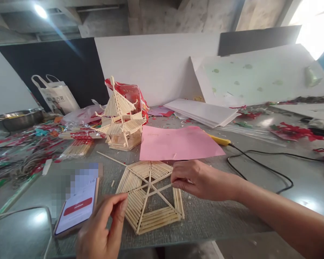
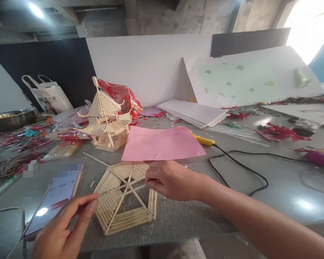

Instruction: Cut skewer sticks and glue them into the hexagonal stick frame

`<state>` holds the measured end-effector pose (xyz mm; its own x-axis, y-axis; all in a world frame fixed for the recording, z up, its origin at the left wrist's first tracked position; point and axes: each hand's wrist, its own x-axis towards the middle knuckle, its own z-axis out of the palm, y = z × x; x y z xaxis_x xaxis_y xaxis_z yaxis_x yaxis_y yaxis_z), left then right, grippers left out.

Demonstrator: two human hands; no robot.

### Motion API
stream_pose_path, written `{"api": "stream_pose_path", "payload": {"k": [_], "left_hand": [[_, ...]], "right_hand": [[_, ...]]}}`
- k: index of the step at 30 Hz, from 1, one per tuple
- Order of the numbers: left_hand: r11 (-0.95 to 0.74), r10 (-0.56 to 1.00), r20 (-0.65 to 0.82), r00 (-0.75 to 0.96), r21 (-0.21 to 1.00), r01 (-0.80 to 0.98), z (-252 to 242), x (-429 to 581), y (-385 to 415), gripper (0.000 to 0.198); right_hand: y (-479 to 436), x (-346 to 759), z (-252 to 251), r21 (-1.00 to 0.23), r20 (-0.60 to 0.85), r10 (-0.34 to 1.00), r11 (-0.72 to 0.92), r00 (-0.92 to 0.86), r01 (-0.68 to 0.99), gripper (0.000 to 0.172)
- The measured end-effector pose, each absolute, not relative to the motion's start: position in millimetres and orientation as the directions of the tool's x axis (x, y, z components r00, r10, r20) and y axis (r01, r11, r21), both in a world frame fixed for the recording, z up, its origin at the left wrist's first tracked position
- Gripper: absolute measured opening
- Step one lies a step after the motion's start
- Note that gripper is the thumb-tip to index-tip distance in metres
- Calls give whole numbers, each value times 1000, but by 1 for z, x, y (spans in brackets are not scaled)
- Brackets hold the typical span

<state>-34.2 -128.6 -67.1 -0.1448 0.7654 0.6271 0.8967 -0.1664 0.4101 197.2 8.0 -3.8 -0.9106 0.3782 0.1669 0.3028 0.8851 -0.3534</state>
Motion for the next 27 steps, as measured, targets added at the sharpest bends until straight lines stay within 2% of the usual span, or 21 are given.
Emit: {"api": "stream_pose_path", "payload": {"k": [8,14,22,27], "left_hand": [[-280,717,697,1,287,916,-78,-26,-134,15],[-333,713,697,75,243,911,-81,-25,-136,15],[-334,701,711,61,252,908,-85,-27,-140,15],[-297,689,724,-41,333,895,-89,-23,-141,14]], "right_hand": [[10,198,-6,-397,64,363,864,-930,309,14],[9,197,-7,-405,63,359,862,-931,305,13],[4,194,-11,-400,65,341,870,-938,288,12],[2,193,-12,-387,51,331,876,-942,287,14]]}}
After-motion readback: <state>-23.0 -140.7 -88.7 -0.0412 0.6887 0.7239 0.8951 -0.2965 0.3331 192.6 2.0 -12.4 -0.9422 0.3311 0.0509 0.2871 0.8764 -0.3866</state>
